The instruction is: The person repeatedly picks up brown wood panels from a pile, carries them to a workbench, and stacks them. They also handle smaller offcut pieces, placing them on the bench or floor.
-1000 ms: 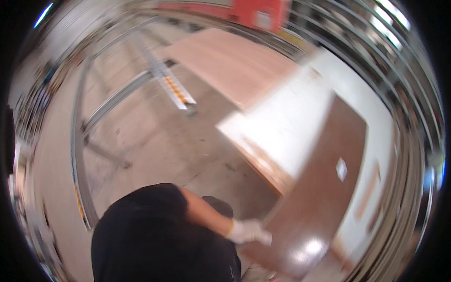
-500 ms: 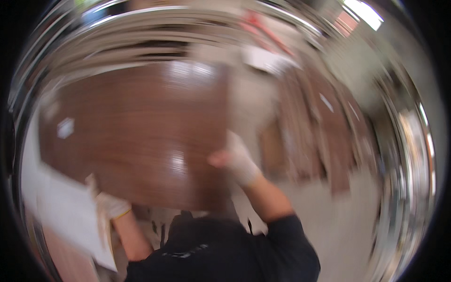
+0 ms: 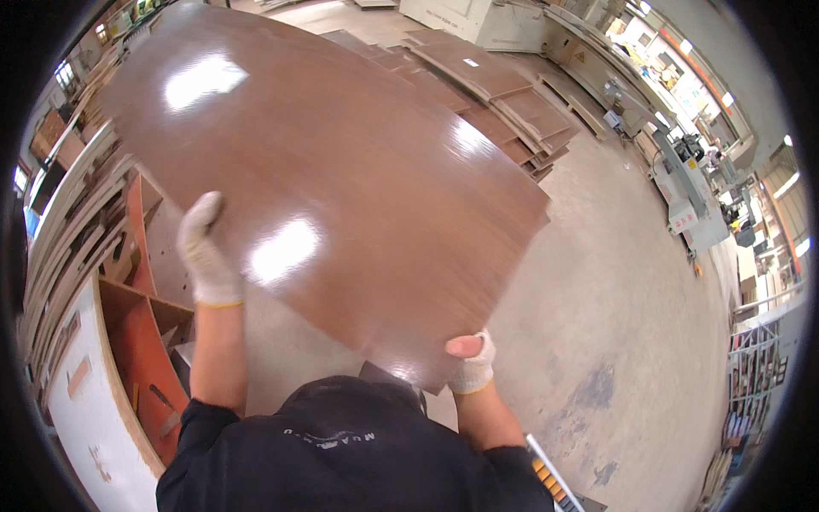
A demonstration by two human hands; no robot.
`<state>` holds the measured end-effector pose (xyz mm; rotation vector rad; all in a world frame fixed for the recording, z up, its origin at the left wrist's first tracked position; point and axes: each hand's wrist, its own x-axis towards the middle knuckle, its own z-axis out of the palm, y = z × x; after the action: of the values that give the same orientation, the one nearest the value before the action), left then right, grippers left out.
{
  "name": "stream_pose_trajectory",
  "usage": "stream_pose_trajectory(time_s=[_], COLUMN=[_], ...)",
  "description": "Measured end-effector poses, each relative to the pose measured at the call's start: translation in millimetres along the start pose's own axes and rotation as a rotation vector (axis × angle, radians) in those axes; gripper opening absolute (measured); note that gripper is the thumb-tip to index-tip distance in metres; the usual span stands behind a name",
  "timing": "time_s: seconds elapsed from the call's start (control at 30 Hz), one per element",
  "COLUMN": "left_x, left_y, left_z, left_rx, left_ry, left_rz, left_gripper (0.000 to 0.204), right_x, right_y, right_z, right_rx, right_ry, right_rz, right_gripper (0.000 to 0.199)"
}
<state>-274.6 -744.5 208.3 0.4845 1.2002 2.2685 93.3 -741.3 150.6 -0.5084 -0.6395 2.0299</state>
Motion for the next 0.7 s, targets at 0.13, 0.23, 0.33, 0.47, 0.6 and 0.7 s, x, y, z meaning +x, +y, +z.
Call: stream_pose_trajectory(time_s=[0.13,0.23,0.33,0.47,0.6,0.7], left_x=[51.8,83.2,113.8,171.9,227.1,252.1], left_y=[-113.2,-188.6,-254.7,-330.7,-359.3,-332.7], left_z=[102.2,149.2,172.6,187.8,202.4,201.6], left_rx=[-0.353,-0.426,-0.466,-0.502,-0.225,0.362], left_ry=[-0.218,-0.277,-0.262,-0.251,-0.201,-0.515], left_rz=[-0.381,-0.536,-0.656,-0.770,-0.724,-0.837], left_gripper=[0.018,0.020,0.022,0.025,0.049,0.062], right_x=[43.7,88.5,139.6,199.1,260.5,301.6], right_y=[-36.2,-60.2,-67.6,-58.8,-41.3,-48.0], right_z=[-41.5,-68.9,-89.1,-117.0,-158.8,-168.5], right_rx=[-0.069,-0.160,-0.175,-0.119,-0.069,0.007], right_ry=[0.265,0.383,0.390,0.430,0.456,0.320], right_rz=[-0.254,-0.300,-0.327,-0.362,-0.320,-0.252], right_gripper=[0.096,0.090,0.084,0.079,0.068,0.052])
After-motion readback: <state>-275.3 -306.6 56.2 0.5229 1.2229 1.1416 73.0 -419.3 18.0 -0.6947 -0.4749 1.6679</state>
